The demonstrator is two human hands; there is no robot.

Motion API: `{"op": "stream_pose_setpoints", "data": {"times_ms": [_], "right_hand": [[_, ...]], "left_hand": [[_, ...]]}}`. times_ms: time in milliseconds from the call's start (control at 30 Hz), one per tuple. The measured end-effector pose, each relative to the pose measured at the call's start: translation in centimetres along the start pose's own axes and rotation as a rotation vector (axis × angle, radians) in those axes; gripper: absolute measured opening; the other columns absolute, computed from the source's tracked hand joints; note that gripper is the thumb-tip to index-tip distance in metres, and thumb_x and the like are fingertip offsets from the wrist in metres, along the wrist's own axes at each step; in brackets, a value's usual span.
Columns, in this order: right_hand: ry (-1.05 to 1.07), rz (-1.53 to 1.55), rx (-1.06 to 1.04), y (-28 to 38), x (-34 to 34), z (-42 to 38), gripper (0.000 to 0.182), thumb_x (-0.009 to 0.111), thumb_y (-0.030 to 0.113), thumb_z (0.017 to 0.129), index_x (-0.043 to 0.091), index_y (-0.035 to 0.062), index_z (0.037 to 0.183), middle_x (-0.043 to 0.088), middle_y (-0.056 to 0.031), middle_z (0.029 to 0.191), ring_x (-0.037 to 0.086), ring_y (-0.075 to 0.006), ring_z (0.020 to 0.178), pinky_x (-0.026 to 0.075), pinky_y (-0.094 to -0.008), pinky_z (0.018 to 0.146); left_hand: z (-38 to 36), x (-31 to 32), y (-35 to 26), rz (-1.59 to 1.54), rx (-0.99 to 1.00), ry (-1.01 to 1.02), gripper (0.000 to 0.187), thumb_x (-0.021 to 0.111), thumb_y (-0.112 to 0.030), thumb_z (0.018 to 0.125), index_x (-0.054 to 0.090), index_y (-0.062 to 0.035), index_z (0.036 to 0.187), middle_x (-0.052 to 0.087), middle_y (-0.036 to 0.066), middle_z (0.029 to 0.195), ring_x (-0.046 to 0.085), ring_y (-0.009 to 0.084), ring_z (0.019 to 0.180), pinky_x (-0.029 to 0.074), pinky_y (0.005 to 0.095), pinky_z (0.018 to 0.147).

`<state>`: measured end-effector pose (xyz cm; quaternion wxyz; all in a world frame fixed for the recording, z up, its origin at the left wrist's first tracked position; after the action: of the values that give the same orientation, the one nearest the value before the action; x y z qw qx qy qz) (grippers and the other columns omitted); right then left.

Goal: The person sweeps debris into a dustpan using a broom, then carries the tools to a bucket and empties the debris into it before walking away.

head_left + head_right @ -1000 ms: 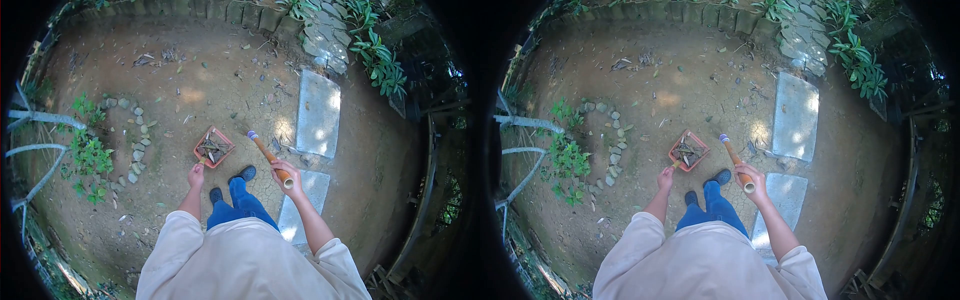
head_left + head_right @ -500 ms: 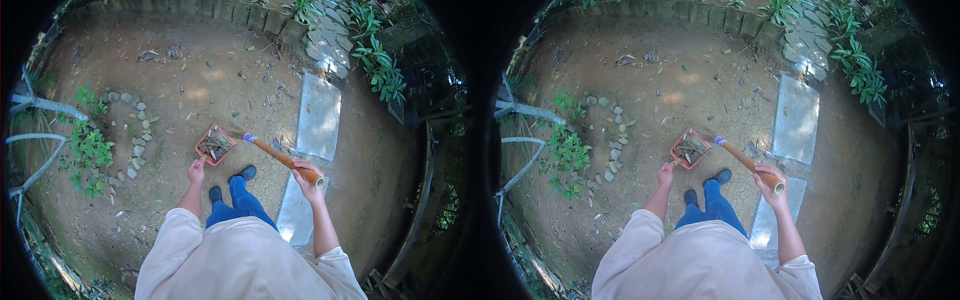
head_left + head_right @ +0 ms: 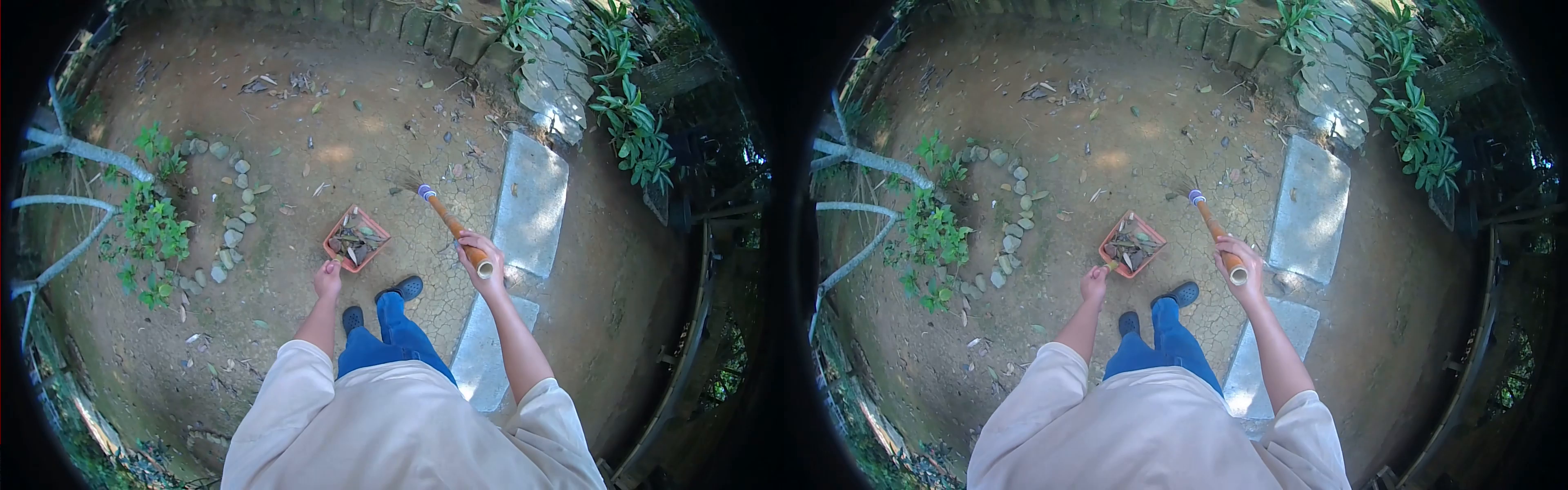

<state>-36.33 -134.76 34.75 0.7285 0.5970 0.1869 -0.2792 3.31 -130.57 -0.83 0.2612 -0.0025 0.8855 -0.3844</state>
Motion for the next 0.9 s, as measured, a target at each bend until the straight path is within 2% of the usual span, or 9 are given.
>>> {"op": "stream_pose_setpoints", "data": {"times_ms": [200,300,533,733,900], "right_hand": [[0.161,0.003,-0.083,0.0,3.1,0.9,0.02,0.077,0.0,0.076,0.07,0.006,0.094,0.073,-0.0111,0.104,0.07,-0.0323,0.104,0.055,-0.0381,0.094],[0.232,0.032,0.01,0.2,1.9,0.4,0.02,0.077,0.0,0.076,0.07,0.0055,0.094,0.073,-0.0104,0.104,0.07,-0.0314,0.103,0.055,-0.0367,0.093],[0.085,0.168,0.162,1.8,-3.7,-1.2,0.02,0.076,-0.004,0.077,0.071,0.002,0.095,0.074,-0.0093,0.104,0.07,-0.0238,0.105,0.053,-0.0363,0.095],[-0.021,0.17,0.152,3.0,-6.3,-1.3,0.021,0.075,-0.005,0.077,0.071,0.0021,0.097,0.073,-0.0113,0.105,0.07,-0.0241,0.105,0.053,-0.0354,0.094],[-0.037,0.075,0.114,3.5,-5.2,-1.1,0.021,0.075,-0.005,0.077,0.071,0.0031,0.096,0.073,-0.0119,0.106,0.07,-0.0256,0.105,0.053,-0.0358,0.094]], "left_hand": [[-2.2,0.3,-0.9,-0.089,-0.02,0.017,0.052,0.071,-0.032,0.09,0.063,0.0016,0.128,0.073,0.012,0.108,0.069,0.0186,0.098,0.05,0.0312,0.087],[-2.0,0.6,-0.5,-0.093,0.003,0.003,0.053,0.072,-0.033,0.09,0.063,0.002,0.128,0.073,0.012,0.108,0.068,0.0183,0.097,0.05,0.031,0.087],[-2.2,0.0,-0.6,-0.109,-0.065,0.005,0.054,0.071,-0.037,0.09,0.063,0.0015,0.127,0.073,0.011,0.108,0.068,0.0186,0.097,0.05,0.0312,0.088],[-2.9,-1.5,-2.1,-0.026,-0.005,-0.023,0.056,0.071,-0.039,0.089,0.063,-0.0002,0.128,0.073,0.01,0.107,0.069,0.018,0.096,0.05,0.0303,0.088],[-3.0,-2.2,-2.7,-0.003,0.008,-0.017,0.055,0.07,-0.04,0.089,0.064,-0.0009,0.128,0.074,0.01,0.106,0.07,0.0184,0.095,0.05,0.0308,0.088]]}}
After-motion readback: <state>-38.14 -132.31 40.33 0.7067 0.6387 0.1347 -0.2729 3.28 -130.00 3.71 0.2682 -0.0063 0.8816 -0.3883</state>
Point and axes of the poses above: each hand's wrist, its own z-axis towards the middle knuckle, its own x-axis out of the palm, y = z × x, the point moved 8 cm from there along z, towards the middle knuckle
